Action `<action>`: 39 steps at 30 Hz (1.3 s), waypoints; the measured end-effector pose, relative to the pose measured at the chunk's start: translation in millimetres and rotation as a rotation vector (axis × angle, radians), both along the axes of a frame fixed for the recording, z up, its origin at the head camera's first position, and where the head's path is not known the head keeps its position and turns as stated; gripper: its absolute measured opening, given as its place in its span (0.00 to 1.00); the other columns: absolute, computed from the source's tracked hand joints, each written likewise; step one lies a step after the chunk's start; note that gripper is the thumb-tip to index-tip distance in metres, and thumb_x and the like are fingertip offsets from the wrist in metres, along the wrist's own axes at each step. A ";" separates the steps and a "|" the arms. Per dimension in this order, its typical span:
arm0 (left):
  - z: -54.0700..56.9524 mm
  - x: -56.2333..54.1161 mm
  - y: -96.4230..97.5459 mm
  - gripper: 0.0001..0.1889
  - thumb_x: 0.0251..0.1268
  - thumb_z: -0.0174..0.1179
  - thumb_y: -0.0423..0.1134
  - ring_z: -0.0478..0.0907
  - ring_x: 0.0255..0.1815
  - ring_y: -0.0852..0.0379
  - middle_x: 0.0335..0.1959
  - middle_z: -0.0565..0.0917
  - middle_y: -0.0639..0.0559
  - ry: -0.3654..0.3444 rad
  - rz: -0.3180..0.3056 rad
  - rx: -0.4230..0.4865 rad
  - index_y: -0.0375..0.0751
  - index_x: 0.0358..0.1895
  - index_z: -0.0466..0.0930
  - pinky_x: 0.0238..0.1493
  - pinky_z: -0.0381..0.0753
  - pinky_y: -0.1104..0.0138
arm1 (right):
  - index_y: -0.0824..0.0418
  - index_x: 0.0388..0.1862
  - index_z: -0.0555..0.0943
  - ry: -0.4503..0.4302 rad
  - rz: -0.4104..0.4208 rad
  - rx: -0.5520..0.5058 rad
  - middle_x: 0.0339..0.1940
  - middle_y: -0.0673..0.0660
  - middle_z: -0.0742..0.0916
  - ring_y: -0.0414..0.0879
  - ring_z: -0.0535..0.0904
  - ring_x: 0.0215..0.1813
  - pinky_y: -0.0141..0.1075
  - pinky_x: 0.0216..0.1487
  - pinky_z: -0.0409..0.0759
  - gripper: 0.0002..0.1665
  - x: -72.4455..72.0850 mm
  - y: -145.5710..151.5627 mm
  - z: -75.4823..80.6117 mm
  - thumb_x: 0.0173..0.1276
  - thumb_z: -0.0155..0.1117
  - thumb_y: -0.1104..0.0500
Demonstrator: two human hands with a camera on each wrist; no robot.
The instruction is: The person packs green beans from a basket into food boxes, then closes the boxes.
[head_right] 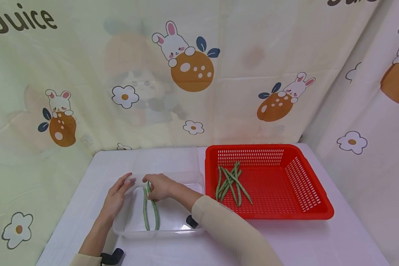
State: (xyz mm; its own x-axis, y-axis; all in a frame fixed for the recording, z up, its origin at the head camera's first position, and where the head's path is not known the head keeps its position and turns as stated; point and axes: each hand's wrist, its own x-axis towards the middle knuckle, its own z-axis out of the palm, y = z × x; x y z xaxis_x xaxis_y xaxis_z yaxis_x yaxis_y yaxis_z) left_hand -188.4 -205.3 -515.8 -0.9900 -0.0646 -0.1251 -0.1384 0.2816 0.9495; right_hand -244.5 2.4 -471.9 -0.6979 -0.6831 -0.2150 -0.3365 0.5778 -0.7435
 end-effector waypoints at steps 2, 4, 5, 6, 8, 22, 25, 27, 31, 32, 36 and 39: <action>0.1 -0.2 0.2 0.26 0.87 0.43 0.52 0.63 0.82 0.41 0.77 0.72 0.42 0.001 0.000 -0.002 0.52 0.80 0.61 0.82 0.53 0.40 | 0.63 0.72 0.73 0.021 0.004 0.027 0.29 0.51 0.85 0.41 0.84 0.26 0.28 0.32 0.80 0.37 -0.1 0.4 -0.4 0.65 0.75 0.68; 0.3 -0.4 0.3 0.26 0.87 0.43 0.52 0.63 0.82 0.42 0.77 0.72 0.42 0.002 -0.002 -0.003 0.52 0.80 0.61 0.82 0.53 0.40 | 0.63 0.71 0.74 0.036 0.005 0.049 0.29 0.51 0.86 0.39 0.83 0.26 0.28 0.32 0.80 0.37 -0.2 0.5 -0.8 0.65 0.76 0.67; 0.3 -0.5 0.2 0.26 0.87 0.43 0.52 0.63 0.82 0.42 0.77 0.72 0.42 0.002 -0.002 -0.003 0.51 0.80 0.61 0.82 0.53 0.40 | 0.63 0.71 0.74 0.036 0.003 0.056 0.29 0.50 0.87 0.38 0.82 0.26 0.28 0.32 0.80 0.36 -0.2 0.6 -1.1 0.65 0.76 0.67; 0.1 -0.6 0.2 0.26 0.87 0.43 0.52 0.63 0.82 0.41 0.77 0.72 0.42 0.003 -0.002 -0.003 0.51 0.80 0.61 0.82 0.54 0.40 | 0.62 0.71 0.75 0.039 0.002 0.062 0.29 0.50 0.87 0.38 0.82 0.26 0.28 0.32 0.80 0.36 -0.2 0.7 -1.3 0.65 0.75 0.67; -0.4 -0.5 0.2 0.26 0.87 0.43 0.51 0.63 0.82 0.41 0.77 0.72 0.42 0.003 0.000 -0.003 0.51 0.80 0.61 0.82 0.54 0.40 | 0.62 0.70 0.76 0.042 -0.001 0.069 0.30 0.50 0.88 0.37 0.82 0.26 0.28 0.32 0.80 0.35 -0.1 0.8 -1.5 0.65 0.76 0.67; -1.7 -1.5 0.3 0.27 0.86 0.44 0.53 0.64 0.81 0.41 0.76 0.73 0.42 0.008 -0.001 -0.014 0.50 0.80 0.62 0.82 0.53 0.39 | 0.52 0.74 0.74 0.118 0.026 0.087 0.61 0.59 0.88 0.48 0.87 0.59 0.42 0.59 0.84 0.33 -0.5 5.1 19.9 0.73 0.70 0.48; -1.6 -1.2 0.9 0.27 0.86 0.43 0.53 0.64 0.81 0.40 0.77 0.73 0.42 0.006 -0.003 -0.019 0.51 0.80 0.61 0.82 0.52 0.38 | 0.52 0.74 0.74 0.122 0.043 0.077 0.63 0.59 0.87 0.47 0.88 0.59 0.42 0.59 0.84 0.34 1.0 6.0 23.1 0.73 0.70 0.47; -1.5 -0.7 1.2 0.26 0.86 0.43 0.53 0.64 0.81 0.41 0.77 0.73 0.42 0.004 -0.002 -0.021 0.52 0.80 0.61 0.82 0.52 0.38 | 0.52 0.75 0.74 0.127 0.056 0.072 0.64 0.59 0.87 0.46 0.88 0.59 0.42 0.59 0.84 0.34 2.0 6.8 24.8 0.73 0.70 0.47; -1.6 -0.4 2.1 0.26 0.86 0.43 0.52 0.63 0.82 0.40 0.77 0.72 0.42 0.000 0.002 -0.020 0.52 0.80 0.62 0.82 0.51 0.38 | 0.51 0.76 0.73 0.130 0.064 0.057 0.66 0.59 0.86 0.45 0.87 0.59 0.40 0.59 0.84 0.35 3.4 9.1 29.0 0.73 0.70 0.48; -1.5 -0.3 2.2 0.26 0.86 0.43 0.52 0.63 0.82 0.40 0.77 0.72 0.42 -0.003 0.003 -0.019 0.53 0.80 0.62 0.82 0.51 0.38 | 0.50 0.77 0.72 0.136 0.063 0.054 0.67 0.58 0.85 0.45 0.87 0.59 0.40 0.59 0.84 0.35 3.6 10.0 30.5 0.73 0.70 0.48; -1.9 -0.5 2.2 0.26 0.87 0.43 0.52 0.63 0.82 0.40 0.77 0.72 0.42 -0.007 0.005 -0.022 0.53 0.80 0.62 0.82 0.51 0.37 | 0.50 0.77 0.72 0.172 0.049 0.042 0.68 0.57 0.85 0.45 0.88 0.58 0.39 0.58 0.84 0.35 3.8 13.8 36.2 0.74 0.69 0.48; -2.2 -0.7 2.0 0.26 0.87 0.43 0.52 0.63 0.82 0.40 0.77 0.72 0.42 -0.006 0.007 -0.020 0.53 0.80 0.62 0.82 0.52 0.38 | 0.50 0.77 0.72 0.197 0.034 0.033 0.68 0.56 0.84 0.46 0.88 0.59 0.38 0.57 0.85 0.35 3.3 17.7 41.0 0.74 0.69 0.49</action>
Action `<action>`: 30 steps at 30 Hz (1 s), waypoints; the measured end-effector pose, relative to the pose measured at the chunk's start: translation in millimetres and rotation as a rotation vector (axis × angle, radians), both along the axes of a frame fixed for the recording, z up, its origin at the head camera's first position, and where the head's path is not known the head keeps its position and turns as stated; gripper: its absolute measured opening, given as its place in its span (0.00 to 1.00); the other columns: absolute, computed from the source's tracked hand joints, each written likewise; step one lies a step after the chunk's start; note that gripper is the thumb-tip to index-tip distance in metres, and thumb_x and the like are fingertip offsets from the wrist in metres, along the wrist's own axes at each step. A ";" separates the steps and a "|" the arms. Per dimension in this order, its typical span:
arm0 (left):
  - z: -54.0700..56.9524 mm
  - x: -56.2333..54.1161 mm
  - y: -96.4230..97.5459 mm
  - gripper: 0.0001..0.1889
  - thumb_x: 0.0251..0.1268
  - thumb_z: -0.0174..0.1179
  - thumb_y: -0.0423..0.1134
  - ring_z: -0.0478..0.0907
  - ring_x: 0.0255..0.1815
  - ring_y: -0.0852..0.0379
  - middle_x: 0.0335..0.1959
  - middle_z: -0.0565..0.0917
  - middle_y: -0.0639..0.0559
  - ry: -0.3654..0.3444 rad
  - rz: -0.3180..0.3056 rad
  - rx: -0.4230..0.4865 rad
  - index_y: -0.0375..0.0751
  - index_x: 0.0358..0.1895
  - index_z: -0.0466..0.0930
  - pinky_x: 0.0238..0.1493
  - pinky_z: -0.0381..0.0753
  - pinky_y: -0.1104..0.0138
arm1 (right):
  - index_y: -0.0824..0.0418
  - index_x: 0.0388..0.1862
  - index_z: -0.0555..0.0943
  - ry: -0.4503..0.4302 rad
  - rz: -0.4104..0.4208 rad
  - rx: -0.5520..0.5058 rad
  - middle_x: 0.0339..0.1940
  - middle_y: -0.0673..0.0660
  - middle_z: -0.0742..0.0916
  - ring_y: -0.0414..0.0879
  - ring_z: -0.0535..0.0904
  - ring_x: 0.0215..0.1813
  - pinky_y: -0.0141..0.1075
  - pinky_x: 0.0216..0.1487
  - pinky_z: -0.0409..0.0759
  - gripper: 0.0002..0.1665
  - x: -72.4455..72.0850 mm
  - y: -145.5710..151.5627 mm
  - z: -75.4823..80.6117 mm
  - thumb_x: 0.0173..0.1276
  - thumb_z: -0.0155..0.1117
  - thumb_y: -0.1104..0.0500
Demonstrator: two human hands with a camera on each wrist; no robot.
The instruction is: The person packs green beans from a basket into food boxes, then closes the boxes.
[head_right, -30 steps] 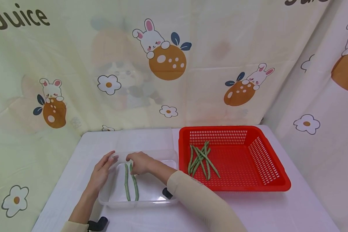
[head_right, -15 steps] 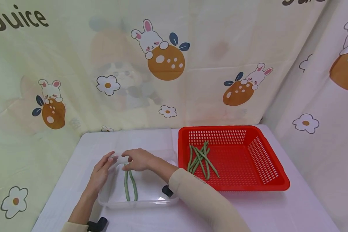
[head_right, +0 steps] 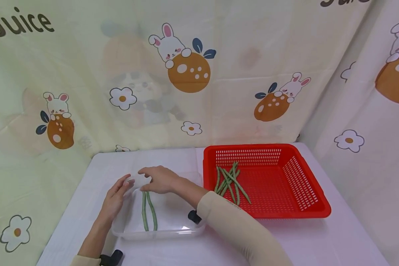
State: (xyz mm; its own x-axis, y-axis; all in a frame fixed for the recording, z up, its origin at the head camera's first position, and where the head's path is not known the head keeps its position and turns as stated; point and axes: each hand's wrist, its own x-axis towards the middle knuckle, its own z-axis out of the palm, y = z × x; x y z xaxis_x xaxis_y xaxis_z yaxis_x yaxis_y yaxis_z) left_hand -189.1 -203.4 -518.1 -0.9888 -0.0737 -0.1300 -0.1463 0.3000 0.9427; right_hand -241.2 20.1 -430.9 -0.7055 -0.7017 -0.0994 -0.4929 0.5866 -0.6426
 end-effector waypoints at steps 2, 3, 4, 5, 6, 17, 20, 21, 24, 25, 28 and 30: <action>-0.4 0.1 -0.3 0.26 0.87 0.43 0.52 0.63 0.82 0.41 0.77 0.72 0.42 -0.001 0.001 0.005 0.52 0.80 0.62 0.82 0.52 0.38 | 0.50 0.76 0.72 0.012 -0.010 -0.007 0.69 0.55 0.84 0.46 0.87 0.60 0.38 0.58 0.85 0.34 -0.4 3.0 3.5 0.74 0.69 0.49; -0.5 0.2 -0.3 0.26 0.87 0.43 0.52 0.63 0.82 0.41 0.77 0.72 0.42 -0.002 0.001 0.009 0.52 0.80 0.62 0.82 0.52 0.39 | 0.50 0.76 0.72 0.015 -0.015 -0.011 0.69 0.55 0.84 0.47 0.87 0.60 0.39 0.58 0.85 0.34 -0.8 4.7 5.0 0.74 0.68 0.49; -0.2 0.6 -0.3 0.26 0.87 0.43 0.52 0.63 0.82 0.41 0.77 0.72 0.43 -0.002 0.002 0.014 0.52 0.80 0.62 0.82 0.52 0.39 | 0.51 0.76 0.72 0.019 -0.021 -0.013 0.69 0.55 0.84 0.47 0.87 0.60 0.39 0.58 0.85 0.34 -1.4 6.4 6.4 0.75 0.68 0.49; -0.2 0.7 -0.2 0.26 0.86 0.43 0.52 0.63 0.82 0.41 0.77 0.72 0.43 -0.004 0.002 0.016 0.52 0.80 0.62 0.82 0.53 0.39 | 0.51 0.76 0.72 0.023 -0.027 -0.017 0.69 0.55 0.84 0.47 0.87 0.61 0.40 0.59 0.85 0.34 -1.9 8.2 7.8 0.75 0.68 0.49; -0.1 0.8 -0.1 0.26 0.87 0.43 0.52 0.63 0.82 0.41 0.77 0.72 0.43 -0.005 0.001 0.018 0.52 0.80 0.62 0.82 0.53 0.39 | 0.51 0.76 0.73 0.024 -0.035 -0.021 0.69 0.55 0.84 0.47 0.87 0.61 0.40 0.59 0.85 0.33 -2.5 10.1 9.1 0.75 0.68 0.50; 0.9 1.3 0.7 0.26 0.87 0.44 0.51 0.62 0.82 0.41 0.77 0.72 0.42 -0.009 0.013 0.018 0.52 0.80 0.62 0.82 0.51 0.39 | 0.52 0.78 0.71 0.011 -0.073 -0.042 0.70 0.55 0.83 0.49 0.85 0.62 0.43 0.62 0.84 0.34 -7.9 27.3 14.5 0.76 0.67 0.50; 0.5 1.1 0.6 0.26 0.87 0.44 0.51 0.62 0.82 0.41 0.77 0.71 0.42 -0.009 0.012 0.013 0.52 0.80 0.61 0.82 0.52 0.39 | 0.52 0.77 0.71 0.013 -0.076 -0.057 0.70 0.55 0.82 0.50 0.85 0.62 0.44 0.62 0.84 0.34 -9.3 30.8 16.1 0.76 0.67 0.50; 0.8 1.4 0.7 0.26 0.86 0.44 0.51 0.62 0.82 0.41 0.77 0.72 0.42 -0.011 0.015 0.012 0.53 0.80 0.62 0.82 0.52 0.39 | 0.52 0.77 0.71 0.013 -0.078 -0.061 0.70 0.55 0.83 0.50 0.85 0.62 0.44 0.62 0.84 0.34 -9.8 31.9 16.4 0.76 0.67 0.50; 0.1 1.1 0.4 0.26 0.86 0.44 0.52 0.62 0.82 0.42 0.77 0.72 0.43 -0.012 0.021 0.007 0.54 0.80 0.62 0.82 0.52 0.39 | 0.53 0.77 0.71 0.011 -0.084 -0.063 0.71 0.56 0.82 0.50 0.85 0.62 0.44 0.61 0.84 0.34 -11.2 35.0 16.1 0.76 0.67 0.50; -0.2 0.8 0.3 0.26 0.86 0.44 0.52 0.63 0.82 0.42 0.77 0.72 0.43 -0.013 0.021 0.006 0.54 0.80 0.62 0.82 0.53 0.40 | 0.52 0.77 0.71 0.008 -0.088 -0.059 0.71 0.55 0.82 0.50 0.85 0.63 0.44 0.61 0.84 0.34 -11.6 36.1 15.8 0.76 0.67 0.50; -0.8 0.1 0.1 0.26 0.86 0.44 0.52 0.63 0.82 0.43 0.77 0.72 0.44 -0.007 0.015 0.015 0.53 0.80 0.62 0.82 0.52 0.40 | 0.52 0.78 0.71 0.003 -0.102 -0.052 0.73 0.54 0.81 0.50 0.84 0.64 0.44 0.62 0.84 0.34 -13.3 39.5 15.0 0.76 0.67 0.50; -0.6 -0.6 0.0 0.26 0.87 0.43 0.51 0.62 0.82 0.43 0.77 0.72 0.43 -0.012 0.008 0.024 0.52 0.80 0.61 0.83 0.52 0.41 | 0.52 0.78 0.71 0.000 -0.113 -0.051 0.74 0.53 0.80 0.51 0.84 0.65 0.45 0.62 0.84 0.34 -14.8 42.3 14.8 0.75 0.67 0.50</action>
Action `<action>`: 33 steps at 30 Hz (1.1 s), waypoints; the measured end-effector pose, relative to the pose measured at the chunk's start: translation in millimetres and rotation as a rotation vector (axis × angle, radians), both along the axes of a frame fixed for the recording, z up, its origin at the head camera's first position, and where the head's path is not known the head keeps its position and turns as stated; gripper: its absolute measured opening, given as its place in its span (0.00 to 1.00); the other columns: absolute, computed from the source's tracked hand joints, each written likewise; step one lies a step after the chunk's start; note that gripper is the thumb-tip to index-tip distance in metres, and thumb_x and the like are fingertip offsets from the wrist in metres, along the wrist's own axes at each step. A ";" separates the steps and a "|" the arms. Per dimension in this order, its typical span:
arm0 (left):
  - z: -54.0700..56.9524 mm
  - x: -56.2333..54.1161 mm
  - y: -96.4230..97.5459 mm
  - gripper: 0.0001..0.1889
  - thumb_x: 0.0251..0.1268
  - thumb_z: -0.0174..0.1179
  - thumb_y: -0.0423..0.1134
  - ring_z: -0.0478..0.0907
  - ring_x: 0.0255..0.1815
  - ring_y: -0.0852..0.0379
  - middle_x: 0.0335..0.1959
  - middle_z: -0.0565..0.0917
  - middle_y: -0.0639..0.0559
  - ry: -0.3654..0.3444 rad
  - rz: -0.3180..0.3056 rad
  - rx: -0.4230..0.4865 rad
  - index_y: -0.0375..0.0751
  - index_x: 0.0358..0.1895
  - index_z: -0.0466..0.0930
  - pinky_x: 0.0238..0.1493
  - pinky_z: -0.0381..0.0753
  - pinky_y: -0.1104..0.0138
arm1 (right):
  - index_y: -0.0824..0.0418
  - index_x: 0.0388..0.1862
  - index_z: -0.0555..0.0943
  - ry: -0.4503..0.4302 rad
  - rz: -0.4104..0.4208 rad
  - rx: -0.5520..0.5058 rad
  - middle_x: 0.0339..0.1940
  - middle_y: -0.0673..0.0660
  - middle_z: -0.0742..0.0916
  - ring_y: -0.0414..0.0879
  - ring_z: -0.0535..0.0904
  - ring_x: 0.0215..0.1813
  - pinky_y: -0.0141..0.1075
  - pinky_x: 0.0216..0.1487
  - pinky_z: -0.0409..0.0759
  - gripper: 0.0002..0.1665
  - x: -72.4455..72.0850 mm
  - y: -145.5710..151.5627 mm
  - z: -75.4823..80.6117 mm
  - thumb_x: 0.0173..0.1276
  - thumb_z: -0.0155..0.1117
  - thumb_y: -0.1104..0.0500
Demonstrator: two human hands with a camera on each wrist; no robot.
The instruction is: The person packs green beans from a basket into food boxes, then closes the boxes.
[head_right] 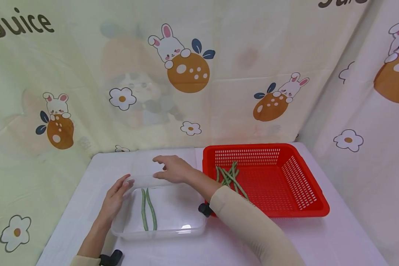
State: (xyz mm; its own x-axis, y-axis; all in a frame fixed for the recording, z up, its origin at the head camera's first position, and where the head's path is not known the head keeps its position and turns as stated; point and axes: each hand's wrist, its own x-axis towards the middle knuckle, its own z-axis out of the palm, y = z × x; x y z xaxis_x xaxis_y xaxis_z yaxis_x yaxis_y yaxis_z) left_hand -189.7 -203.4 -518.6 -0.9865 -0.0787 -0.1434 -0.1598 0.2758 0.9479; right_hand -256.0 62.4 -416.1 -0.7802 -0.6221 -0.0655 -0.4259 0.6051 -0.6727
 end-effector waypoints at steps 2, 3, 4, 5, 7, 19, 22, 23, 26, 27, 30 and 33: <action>-1.0 -1.6 -0.8 0.26 0.87 0.43 0.50 0.61 0.83 0.42 0.78 0.71 0.42 -0.007 -0.003 0.002 0.51 0.81 0.60 0.83 0.51 0.41 | 0.52 0.78 0.71 -0.003 -0.011 0.000 0.74 0.53 0.80 0.52 0.83 0.66 0.44 0.61 0.84 0.34 -1.1 3.5 2.3 0.75 0.67 0.50; -1.0 -2.0 -0.9 0.26 0.87 0.42 0.49 0.61 0.83 0.42 0.78 0.71 0.42 -0.011 -0.004 0.005 0.51 0.81 0.60 0.83 0.51 0.41 | 0.52 0.77 0.71 -0.003 -0.017 -0.004 0.74 0.53 0.80 0.52 0.83 0.66 0.44 0.61 0.84 0.34 -1.9 5.7 3.3 0.75 0.67 0.50; -0.9 -2.1 -0.8 0.26 0.88 0.42 0.49 0.60 0.83 0.42 0.78 0.70 0.42 -0.017 -0.004 0.008 0.51 0.81 0.59 0.83 0.50 0.41 | 0.52 0.77 0.71 0.001 -0.021 -0.007 0.74 0.53 0.80 0.52 0.84 0.65 0.43 0.61 0.85 0.34 -2.7 8.2 4.3 0.75 0.67 0.50; -1.0 -2.3 -0.7 0.26 0.88 0.42 0.49 0.60 0.83 0.42 0.78 0.70 0.42 -0.018 -0.003 0.009 0.50 0.81 0.60 0.83 0.50 0.41 | 0.52 0.77 0.71 0.006 -0.025 -0.008 0.74 0.53 0.80 0.52 0.84 0.65 0.43 0.60 0.85 0.34 -3.8 10.9 5.1 0.75 0.67 0.50; -1.1 -2.0 -0.3 0.26 0.87 0.42 0.49 0.60 0.83 0.42 0.78 0.70 0.42 -0.013 -0.003 0.006 0.51 0.81 0.60 0.83 0.50 0.41 | 0.53 0.77 0.72 0.010 -0.032 -0.016 0.74 0.53 0.80 0.52 0.84 0.65 0.43 0.60 0.85 0.34 -5.5 16.8 7.3 0.75 0.67 0.50; -0.2 0.9 -0.1 0.27 0.86 0.44 0.54 0.62 0.82 0.43 0.77 0.73 0.45 0.003 0.006 -0.019 0.53 0.81 0.62 0.82 0.54 0.41 | 0.54 0.76 0.72 -0.016 -0.102 -0.049 0.74 0.56 0.79 0.55 0.81 0.68 0.44 0.59 0.86 0.34 -17.5 41.6 4.2 0.75 0.67 0.50; -0.9 0.3 -0.2 0.27 0.86 0.44 0.53 0.62 0.82 0.43 0.77 0.72 0.44 0.003 0.001 -0.014 0.53 0.80 0.62 0.82 0.55 0.41 | 0.54 0.77 0.72 -0.018 -0.110 -0.050 0.74 0.56 0.79 0.55 0.81 0.68 0.43 0.59 0.86 0.34 -18.7 44.6 3.2 0.75 0.67 0.51; -1.2 0.1 -0.2 0.26 0.86 0.44 0.53 0.62 0.82 0.42 0.77 0.72 0.44 0.004 -0.002 -0.012 0.53 0.80 0.62 0.82 0.54 0.41 | 0.54 0.77 0.72 -0.019 -0.115 -0.049 0.73 0.56 0.79 0.54 0.81 0.68 0.43 0.58 0.86 0.34 -19.1 46.2 2.4 0.75 0.67 0.51; -3.0 -1.3 -0.8 0.26 0.87 0.43 0.51 0.61 0.83 0.42 0.78 0.71 0.43 -0.003 -0.004 0.000 0.52 0.80 0.61 0.82 0.53 0.41 | 0.54 0.77 0.72 -0.022 -0.134 -0.048 0.73 0.56 0.80 0.54 0.81 0.67 0.43 0.57 0.87 0.34 -20.4 50.6 0.9 0.74 0.68 0.51; -3.6 -1.7 -1.1 0.26 0.87 0.43 0.51 0.60 0.83 0.42 0.78 0.71 0.43 -0.006 -0.004 0.005 0.52 0.81 0.61 0.82 0.53 0.41 | 0.54 0.77 0.72 -0.023 -0.140 -0.046 0.73 0.56 0.80 0.53 0.81 0.67 0.42 0.56 0.87 0.34 -20.9 52.2 0.3 0.74 0.68 0.51; -4.7 -3.1 -1.9 0.26 0.87 0.42 0.51 0.60 0.83 0.43 0.78 0.70 0.43 -0.016 0.002 0.012 0.52 0.81 0.60 0.83 0.52 0.42 | 0.54 0.76 0.73 -0.025 -0.154 -0.046 0.72 0.56 0.80 0.53 0.82 0.66 0.42 0.56 0.87 0.34 -21.9 56.9 -1.3 0.74 0.69 0.51; -4.2 -3.4 -2.1 0.26 0.87 0.42 0.50 0.60 0.83 0.43 0.78 0.71 0.42 -0.014 0.007 0.006 0.52 0.81 0.61 0.83 0.53 0.42 | 0.54 0.76 0.73 -0.024 -0.162 -0.049 0.72 0.57 0.81 0.54 0.82 0.66 0.43 0.55 0.88 0.34 -23.4 61.3 -3.1 0.74 0.69 0.50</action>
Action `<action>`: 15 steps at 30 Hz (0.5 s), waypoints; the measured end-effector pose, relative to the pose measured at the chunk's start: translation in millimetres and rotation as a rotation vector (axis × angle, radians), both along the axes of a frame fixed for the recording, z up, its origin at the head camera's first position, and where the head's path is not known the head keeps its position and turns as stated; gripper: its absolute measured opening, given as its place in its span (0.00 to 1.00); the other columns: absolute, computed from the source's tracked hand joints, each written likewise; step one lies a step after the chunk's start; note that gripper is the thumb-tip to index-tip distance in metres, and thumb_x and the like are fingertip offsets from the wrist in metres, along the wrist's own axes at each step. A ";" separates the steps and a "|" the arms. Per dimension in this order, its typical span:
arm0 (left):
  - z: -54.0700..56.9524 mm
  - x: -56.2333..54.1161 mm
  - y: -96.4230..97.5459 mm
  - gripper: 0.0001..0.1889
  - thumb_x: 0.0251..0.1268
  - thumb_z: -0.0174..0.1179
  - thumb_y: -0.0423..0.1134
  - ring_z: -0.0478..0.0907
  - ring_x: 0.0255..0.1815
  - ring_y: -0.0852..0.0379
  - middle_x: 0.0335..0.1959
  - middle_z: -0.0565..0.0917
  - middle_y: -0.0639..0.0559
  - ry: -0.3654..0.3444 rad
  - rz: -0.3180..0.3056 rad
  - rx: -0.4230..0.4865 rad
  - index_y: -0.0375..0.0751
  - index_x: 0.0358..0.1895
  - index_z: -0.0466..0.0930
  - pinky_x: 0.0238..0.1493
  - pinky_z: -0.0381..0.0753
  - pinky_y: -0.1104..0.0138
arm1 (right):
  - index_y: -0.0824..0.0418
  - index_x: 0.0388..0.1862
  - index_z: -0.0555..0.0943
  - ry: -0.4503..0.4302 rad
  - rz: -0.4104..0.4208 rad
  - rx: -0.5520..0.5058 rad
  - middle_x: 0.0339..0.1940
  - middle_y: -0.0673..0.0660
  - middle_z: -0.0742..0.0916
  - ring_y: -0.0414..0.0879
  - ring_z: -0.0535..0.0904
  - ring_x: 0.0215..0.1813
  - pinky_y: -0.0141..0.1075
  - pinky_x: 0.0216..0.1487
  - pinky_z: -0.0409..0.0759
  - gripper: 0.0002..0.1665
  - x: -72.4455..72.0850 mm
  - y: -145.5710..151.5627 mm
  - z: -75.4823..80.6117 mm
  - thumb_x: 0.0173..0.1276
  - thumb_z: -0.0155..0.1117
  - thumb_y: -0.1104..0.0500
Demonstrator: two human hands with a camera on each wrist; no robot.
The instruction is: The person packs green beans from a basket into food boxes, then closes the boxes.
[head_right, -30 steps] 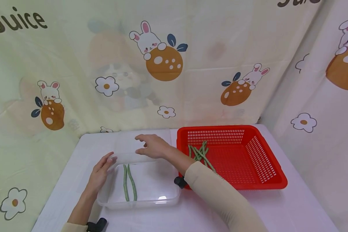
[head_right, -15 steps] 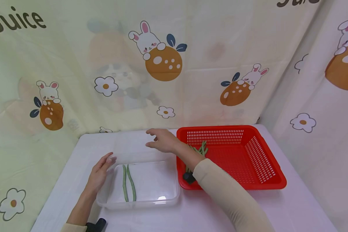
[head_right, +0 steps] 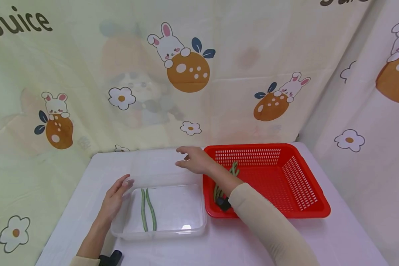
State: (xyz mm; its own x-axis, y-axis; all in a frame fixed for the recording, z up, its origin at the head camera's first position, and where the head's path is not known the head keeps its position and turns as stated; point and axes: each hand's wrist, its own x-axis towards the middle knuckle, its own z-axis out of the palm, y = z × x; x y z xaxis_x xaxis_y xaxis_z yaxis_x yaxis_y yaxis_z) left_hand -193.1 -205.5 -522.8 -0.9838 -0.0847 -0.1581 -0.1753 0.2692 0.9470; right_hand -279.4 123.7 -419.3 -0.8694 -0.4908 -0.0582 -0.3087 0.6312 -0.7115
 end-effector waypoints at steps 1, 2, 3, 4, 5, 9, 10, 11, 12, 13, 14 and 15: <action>0.5 0.2 0.0 0.26 0.87 0.42 0.50 0.61 0.83 0.43 0.78 0.71 0.42 0.002 0.001 -0.004 0.52 0.81 0.61 0.82 0.53 0.42 | 0.54 0.76 0.73 0.003 -0.001 -0.001 0.72 0.57 0.81 0.54 0.82 0.66 0.43 0.56 0.87 0.34 -0.3 1.5 -0.4 0.74 0.69 0.50; 1.1 0.7 0.0 0.26 0.87 0.43 0.51 0.61 0.83 0.43 0.78 0.71 0.43 0.004 0.000 -0.006 0.53 0.81 0.61 0.82 0.53 0.42 | 0.54 0.76 0.73 0.007 -0.002 0.002 0.72 0.57 0.81 0.54 0.81 0.67 0.44 0.57 0.87 0.34 -1.0 3.0 -0.9 0.74 0.69 0.50; 1.8 1.2 0.1 0.25 0.87 0.43 0.51 0.61 0.83 0.43 0.78 0.71 0.43 0.007 0.000 -0.005 0.53 0.80 0.61 0.83 0.53 0.42 | 0.54 0.76 0.73 0.012 -0.003 0.005 0.72 0.57 0.81 0.55 0.81 0.67 0.45 0.58 0.87 0.34 -1.6 4.5 -1.5 0.74 0.69 0.49; 2.6 1.9 0.3 0.25 0.87 0.43 0.51 0.61 0.83 0.43 0.78 0.72 0.43 0.009 -0.001 -0.004 0.53 0.80 0.62 0.83 0.52 0.42 | 0.54 0.76 0.73 0.016 -0.007 0.007 0.72 0.56 0.81 0.55 0.80 0.68 0.46 0.59 0.86 0.34 -2.0 6.0 -2.0 0.74 0.68 0.49; 3.3 2.6 0.5 0.25 0.87 0.44 0.51 0.61 0.83 0.43 0.77 0.72 0.43 0.011 -0.002 -0.003 0.53 0.80 0.62 0.83 0.52 0.42 | 0.54 0.76 0.73 0.021 -0.011 0.010 0.72 0.56 0.81 0.55 0.80 0.68 0.47 0.60 0.85 0.34 -2.4 7.7 -2.6 0.74 0.68 0.49; 5.0 4.3 1.5 0.25 0.86 0.44 0.51 0.61 0.83 0.43 0.77 0.72 0.43 0.015 -0.006 -0.001 0.53 0.80 0.62 0.83 0.51 0.41 | 0.54 0.76 0.74 0.041 -0.040 0.009 0.71 0.57 0.81 0.57 0.79 0.69 0.50 0.64 0.83 0.34 -3.3 15.5 -5.0 0.74 0.68 0.49; 5.3 4.5 1.8 0.25 0.86 0.44 0.51 0.61 0.83 0.43 0.77 0.72 0.43 0.018 -0.006 -0.003 0.53 0.80 0.62 0.83 0.52 0.41 | 0.55 0.75 0.74 0.048 -0.049 0.007 0.71 0.57 0.81 0.57 0.79 0.69 0.50 0.64 0.83 0.33 -3.4 17.5 -5.6 0.74 0.68 0.49; 5.3 4.5 1.9 0.25 0.86 0.44 0.51 0.62 0.83 0.43 0.77 0.72 0.43 0.020 -0.005 -0.005 0.53 0.80 0.63 0.83 0.52 0.41 | 0.55 0.75 0.74 0.055 -0.056 0.001 0.70 0.58 0.82 0.57 0.79 0.68 0.50 0.64 0.83 0.33 -3.5 19.5 -6.1 0.74 0.68 0.49; 5.3 4.4 1.9 0.25 0.86 0.44 0.51 0.62 0.82 0.43 0.77 0.72 0.43 0.021 -0.004 -0.008 0.54 0.80 0.63 0.82 0.53 0.41 | 0.56 0.74 0.75 0.059 -0.066 -0.004 0.70 0.58 0.82 0.58 0.80 0.68 0.51 0.64 0.83 0.32 -3.4 21.5 -6.4 0.74 0.68 0.50; 5.2 4.3 2.0 0.25 0.86 0.44 0.51 0.62 0.82 0.43 0.77 0.72 0.43 0.022 -0.002 -0.010 0.54 0.80 0.63 0.82 0.53 0.41 | 0.56 0.74 0.75 0.063 -0.076 -0.007 0.69 0.59 0.83 0.58 0.80 0.68 0.51 0.64 0.83 0.32 -3.5 23.5 -6.8 0.74 0.68 0.50; 5.5 4.4 2.2 0.25 0.86 0.44 0.51 0.62 0.82 0.43 0.77 0.73 0.43 0.022 0.000 -0.010 0.54 0.79 0.63 0.82 0.54 0.41 | 0.57 0.74 0.76 0.068 -0.085 -0.010 0.69 0.59 0.83 0.58 0.80 0.68 0.51 0.64 0.83 0.31 -3.6 25.5 -7.2 0.75 0.68 0.51; 5.4 4.2 2.2 0.25 0.86 0.44 0.51 0.62 0.82 0.43 0.77 0.73 0.43 0.022 0.000 -0.011 0.54 0.79 0.63 0.82 0.54 0.41 | 0.57 0.73 0.76 0.068 -0.095 -0.013 0.69 0.59 0.83 0.58 0.79 0.68 0.50 0.64 0.83 0.31 -3.8 27.6 -8.0 0.75 0.68 0.51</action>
